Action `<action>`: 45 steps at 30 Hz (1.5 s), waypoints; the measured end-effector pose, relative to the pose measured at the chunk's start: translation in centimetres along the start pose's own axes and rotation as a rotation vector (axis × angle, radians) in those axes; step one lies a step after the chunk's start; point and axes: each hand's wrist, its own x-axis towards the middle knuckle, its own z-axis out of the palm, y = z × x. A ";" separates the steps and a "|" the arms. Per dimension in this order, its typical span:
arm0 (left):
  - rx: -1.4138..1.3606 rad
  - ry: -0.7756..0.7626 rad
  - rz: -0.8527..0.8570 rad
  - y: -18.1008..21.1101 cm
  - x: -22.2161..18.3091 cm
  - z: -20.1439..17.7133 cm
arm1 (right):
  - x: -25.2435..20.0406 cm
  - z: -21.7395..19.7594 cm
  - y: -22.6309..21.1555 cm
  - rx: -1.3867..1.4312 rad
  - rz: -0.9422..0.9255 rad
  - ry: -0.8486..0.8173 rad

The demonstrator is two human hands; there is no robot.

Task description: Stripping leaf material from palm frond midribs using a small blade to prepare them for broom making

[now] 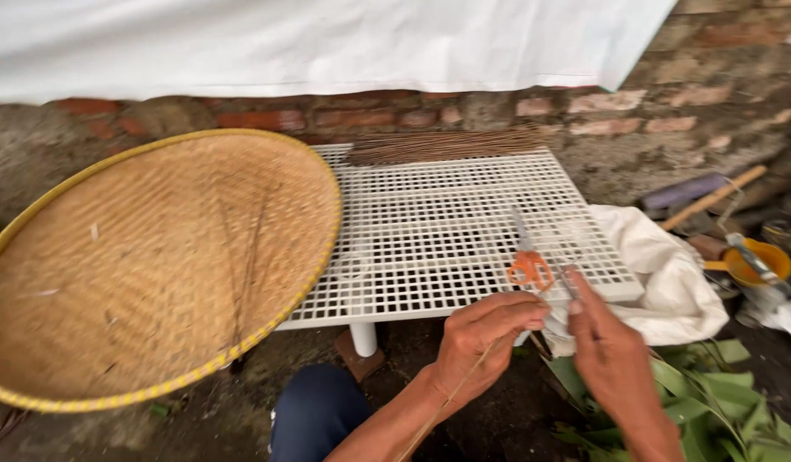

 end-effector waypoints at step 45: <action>1.029 -0.463 -1.446 -5.7 -6.4 -33.0 | -2.0 0.9 2.8 -0.005 0.291 -0.021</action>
